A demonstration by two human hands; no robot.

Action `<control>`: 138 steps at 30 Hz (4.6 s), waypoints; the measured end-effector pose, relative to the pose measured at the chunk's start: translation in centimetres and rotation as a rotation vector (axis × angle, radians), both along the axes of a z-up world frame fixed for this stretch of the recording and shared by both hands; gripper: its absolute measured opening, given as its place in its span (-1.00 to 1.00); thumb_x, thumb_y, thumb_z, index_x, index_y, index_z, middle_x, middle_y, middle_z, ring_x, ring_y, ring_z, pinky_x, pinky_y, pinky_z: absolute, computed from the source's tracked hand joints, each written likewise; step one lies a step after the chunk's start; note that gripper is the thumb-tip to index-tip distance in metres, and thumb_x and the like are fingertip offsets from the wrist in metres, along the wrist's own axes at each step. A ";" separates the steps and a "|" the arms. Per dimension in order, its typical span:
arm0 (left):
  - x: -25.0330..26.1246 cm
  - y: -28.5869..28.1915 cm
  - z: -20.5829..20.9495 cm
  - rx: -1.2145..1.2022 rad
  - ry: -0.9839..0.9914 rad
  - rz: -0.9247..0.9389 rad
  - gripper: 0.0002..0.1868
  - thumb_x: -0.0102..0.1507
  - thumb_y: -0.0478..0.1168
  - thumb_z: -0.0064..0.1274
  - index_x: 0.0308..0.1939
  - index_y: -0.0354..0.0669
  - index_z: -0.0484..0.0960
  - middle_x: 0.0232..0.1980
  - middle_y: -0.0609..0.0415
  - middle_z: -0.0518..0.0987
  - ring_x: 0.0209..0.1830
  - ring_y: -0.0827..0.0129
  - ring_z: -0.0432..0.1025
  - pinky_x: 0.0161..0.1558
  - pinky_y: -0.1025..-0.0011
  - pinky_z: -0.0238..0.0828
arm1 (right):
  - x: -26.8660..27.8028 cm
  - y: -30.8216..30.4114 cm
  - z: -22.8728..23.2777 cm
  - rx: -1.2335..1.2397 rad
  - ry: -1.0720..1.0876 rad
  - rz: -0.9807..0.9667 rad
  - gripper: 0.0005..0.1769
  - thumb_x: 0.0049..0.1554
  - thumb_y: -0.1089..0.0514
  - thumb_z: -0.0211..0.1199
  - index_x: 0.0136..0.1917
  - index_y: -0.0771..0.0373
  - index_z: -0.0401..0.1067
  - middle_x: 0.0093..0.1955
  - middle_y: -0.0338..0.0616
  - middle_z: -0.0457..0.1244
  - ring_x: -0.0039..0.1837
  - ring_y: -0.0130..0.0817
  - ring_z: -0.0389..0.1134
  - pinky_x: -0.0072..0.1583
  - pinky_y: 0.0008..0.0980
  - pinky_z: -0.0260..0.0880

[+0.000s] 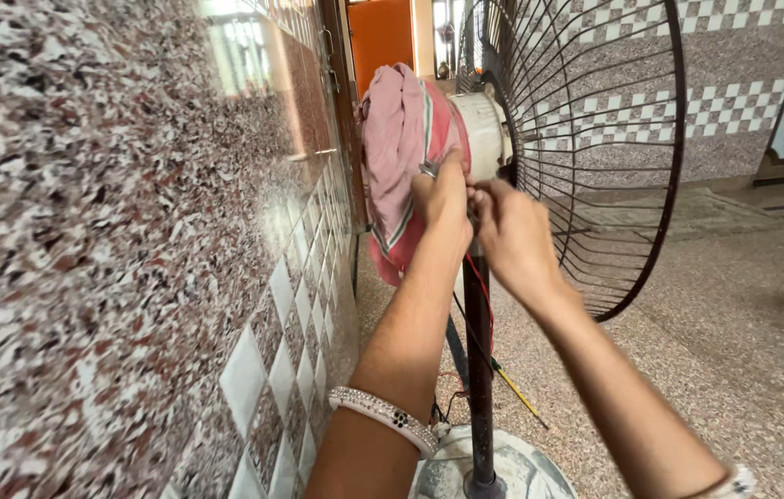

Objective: The person uses a wrench and screwdriver to adjust and tighten components on the rear motor housing of a standing electric fan. They repeatedly loosen and tighten fasteners while holding the fan head, then reposition the fan and continue adjustments.

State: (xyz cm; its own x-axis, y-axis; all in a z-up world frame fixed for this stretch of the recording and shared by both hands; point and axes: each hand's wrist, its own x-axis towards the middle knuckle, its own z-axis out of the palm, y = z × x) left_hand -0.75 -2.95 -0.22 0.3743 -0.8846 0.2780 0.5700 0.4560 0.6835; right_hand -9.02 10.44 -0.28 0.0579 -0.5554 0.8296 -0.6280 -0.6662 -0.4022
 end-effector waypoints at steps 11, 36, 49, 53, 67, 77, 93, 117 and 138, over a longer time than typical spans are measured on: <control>4.2 4.8 0.8 0.217 -0.377 -0.388 -0.55 0.34 0.13 -0.19 -0.25 -0.15 0.59 -0.47 0.04 0.57 -0.55 0.32 0.44 -0.51 0.28 0.34 | 0.1 3.9 7.9 0.036 0.738 -0.387 -0.80 0.18 0.13 0.20 -0.07 0.18 0.63 -0.13 0.14 0.40 -0.06 0.07 0.46 -0.03 0.02 0.44; -3.6 -8.9 -6.1 0.198 -0.004 -0.491 -0.78 0.33 -0.10 -0.10 -0.27 -0.17 0.49 -0.48 0.00 0.58 -0.62 0.20 0.50 -0.60 0.22 0.30 | 0.3 1.6 13.1 -0.360 1.751 -0.664 -0.88 0.14 0.08 0.24 -0.21 0.05 0.56 0.17 -0.27 0.35 0.10 -0.44 0.42 0.30 -0.21 0.25; -3.9 -8.3 -4.5 0.261 0.030 -0.618 -0.72 0.34 -0.15 -0.04 -0.35 -0.30 0.46 -0.56 -0.04 0.51 -0.65 0.23 0.42 -0.56 0.27 0.46 | 0.3 0.3 12.6 -0.378 1.929 -0.745 -0.84 0.16 0.03 0.31 -0.11 0.14 0.53 0.15 -0.24 0.36 0.09 -0.48 0.41 0.27 -0.32 0.36; -3.4 -6.2 -4.8 0.212 0.040 -0.576 -0.68 0.34 -0.07 -0.03 -0.32 -0.28 0.49 -0.52 -0.04 0.56 -0.59 0.23 0.48 -0.56 0.32 0.42 | 0.7 -0.3 12.4 -0.348 1.931 -0.692 -0.83 0.17 0.02 0.31 -0.11 0.13 0.55 0.13 -0.26 0.37 0.16 -0.44 0.38 0.28 -0.34 0.36; -3.6 -4.9 -5.8 0.123 -0.030 -0.507 -0.92 0.28 -0.33 0.06 -0.28 -0.28 0.61 -0.42 -0.04 0.65 -0.49 0.25 0.56 -0.46 0.35 0.44 | 0.3 0.9 12.1 -0.330 1.776 -0.626 -0.82 0.16 0.07 0.27 -0.23 0.13 0.56 0.09 -0.23 0.39 0.28 -0.33 0.36 0.26 -0.28 0.35; -3.6 -4.3 -4.0 0.224 -0.071 -0.460 -0.86 0.30 -0.25 0.09 -0.29 -0.27 0.56 -0.49 0.01 0.57 -0.60 0.33 0.46 -0.55 0.40 0.32 | -1.5 4.3 11.2 -0.489 1.529 -0.816 -0.80 0.03 0.01 0.35 -0.22 0.17 0.58 0.05 -0.06 0.37 0.15 -0.24 0.39 0.05 -0.24 0.43; -3.8 -7.4 -4.5 0.289 0.019 -0.462 -0.85 0.18 -0.35 0.22 -0.36 -0.30 0.54 -0.56 0.06 0.49 -0.67 0.37 0.37 -0.65 0.41 0.30 | -2.1 0.3 11.4 -0.414 1.561 -0.794 -0.75 0.13 0.01 0.28 -0.21 0.23 0.55 0.09 -0.07 0.31 0.10 -0.31 0.35 -0.06 -0.34 0.45; -3.1 -5.8 -1.4 0.277 -0.100 -0.423 -0.82 0.25 -0.23 0.02 -0.21 -0.27 0.41 -0.52 0.00 0.49 -0.72 0.35 0.31 -0.66 0.31 0.31 | -2.2 1.7 11.5 -0.380 1.590 -0.662 -0.67 0.07 -0.11 0.36 -0.17 0.21 0.58 0.05 -0.08 0.32 0.04 -0.33 0.38 0.00 -0.28 0.41; -1.6 -3.3 -1.7 0.167 -0.304 -0.508 -0.79 0.24 -0.23 0.11 -0.40 -0.32 0.53 -0.54 -0.06 0.55 -0.65 0.27 0.46 -0.64 0.37 0.37 | -2.5 0.7 10.8 -0.394 1.606 -0.691 -0.72 0.14 -0.01 0.29 -0.23 0.23 0.55 0.03 -0.09 0.32 -0.04 -0.38 0.38 -0.10 -0.38 0.45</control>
